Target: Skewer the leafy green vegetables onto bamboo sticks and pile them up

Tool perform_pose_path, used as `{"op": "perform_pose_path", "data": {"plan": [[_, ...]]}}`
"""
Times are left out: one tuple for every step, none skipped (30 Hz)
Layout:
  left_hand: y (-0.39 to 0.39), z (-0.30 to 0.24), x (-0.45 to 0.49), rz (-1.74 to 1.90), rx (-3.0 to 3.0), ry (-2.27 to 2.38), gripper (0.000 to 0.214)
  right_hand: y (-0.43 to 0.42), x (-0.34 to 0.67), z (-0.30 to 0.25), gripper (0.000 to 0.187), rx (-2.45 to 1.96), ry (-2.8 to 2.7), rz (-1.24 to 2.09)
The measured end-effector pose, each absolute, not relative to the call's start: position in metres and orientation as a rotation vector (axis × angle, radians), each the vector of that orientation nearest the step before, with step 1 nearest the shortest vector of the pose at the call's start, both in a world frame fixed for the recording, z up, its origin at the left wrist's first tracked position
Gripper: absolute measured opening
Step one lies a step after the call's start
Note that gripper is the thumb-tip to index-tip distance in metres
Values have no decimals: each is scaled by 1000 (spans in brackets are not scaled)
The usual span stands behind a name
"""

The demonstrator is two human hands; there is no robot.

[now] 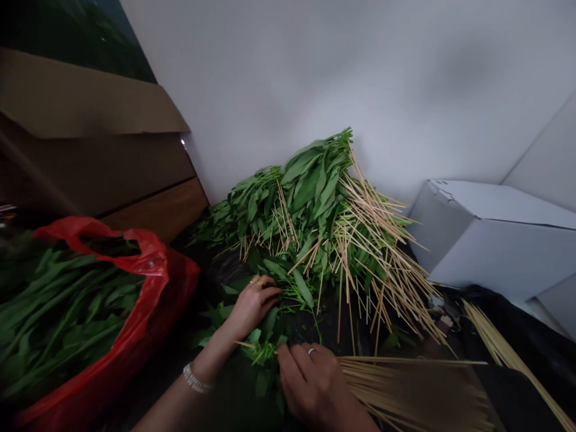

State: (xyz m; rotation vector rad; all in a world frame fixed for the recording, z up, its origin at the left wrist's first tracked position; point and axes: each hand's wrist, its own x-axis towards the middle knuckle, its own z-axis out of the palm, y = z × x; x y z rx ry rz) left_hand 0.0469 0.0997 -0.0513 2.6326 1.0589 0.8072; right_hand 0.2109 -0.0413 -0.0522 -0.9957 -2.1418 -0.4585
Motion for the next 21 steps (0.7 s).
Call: {"op": "perform_pose_path", "data": {"plan": [[99,-49,46,880,2561,1044,13,-41,211,-53,24,-1000,-2144,-455],[97,-46,45,966,2459,1016,13,-41,212,-53,24,-1004,-2146,-452],[95,-42,43,1051,2326,981,13,-41,212,-53,23,-1008,-2145,-449],[92,-38,41,1128,2163,940,13,-40,213,-54,23,-1018,-2134,-444],[90,-34,39,1175,1981,899,14,-40,214,-54,22,-1031,-2115,-437],[87,-31,37,1183,1803,877,15,-40,214,-54,22,-1044,-2095,-428],[85,-30,35,1179,1643,854,16,-40,215,-55,21,-1063,-2071,-418],[84,-29,33,1168,1500,839,18,-40,215,-55,21,-1087,-2046,-408],[83,-29,32,1156,1375,829,20,-39,216,-56,20,-1114,-2021,-403],[82,-30,32,1148,1267,817,22,-39,216,-57,20,-1139,-1998,-400],[82,-31,33,1144,1175,804,23,-38,216,-57,19,-1165,-1978,-398],[81,-31,33,1140,1101,788,25,-37,216,-58,18,-1191,-1957,-396],[81,-31,34,1135,1048,769,26,-37,217,-59,17,-1210,-1940,-394],[81,-31,35,1125,1015,747,29,-36,217,-60,17,-1226,-1927,-388],[80,-30,36,1114,997,723,32,-36,217,-61,16,-1241,-1916,-381],[79,-29,36,1099,985,701,36,-36,218,-62,16,-1255,-1908,-372],[79,-28,36,1080,972,679,40,-35,218,-62,15,-1270,-1904,-364],[78,-28,36,1064,952,662,42,-35,219,-63,15,-1284,-1900,-358],[78,-28,35,1053,925,650,40,-35,219,-63,15,-1296,-1897,-353],[78,-28,35,1045,894,641,37,-35,219,-63,15,-1305,-1894,-355],[77,-29,34,1039,863,635,32,-35,219,-63,15,-1308,-1892,-359]]}}
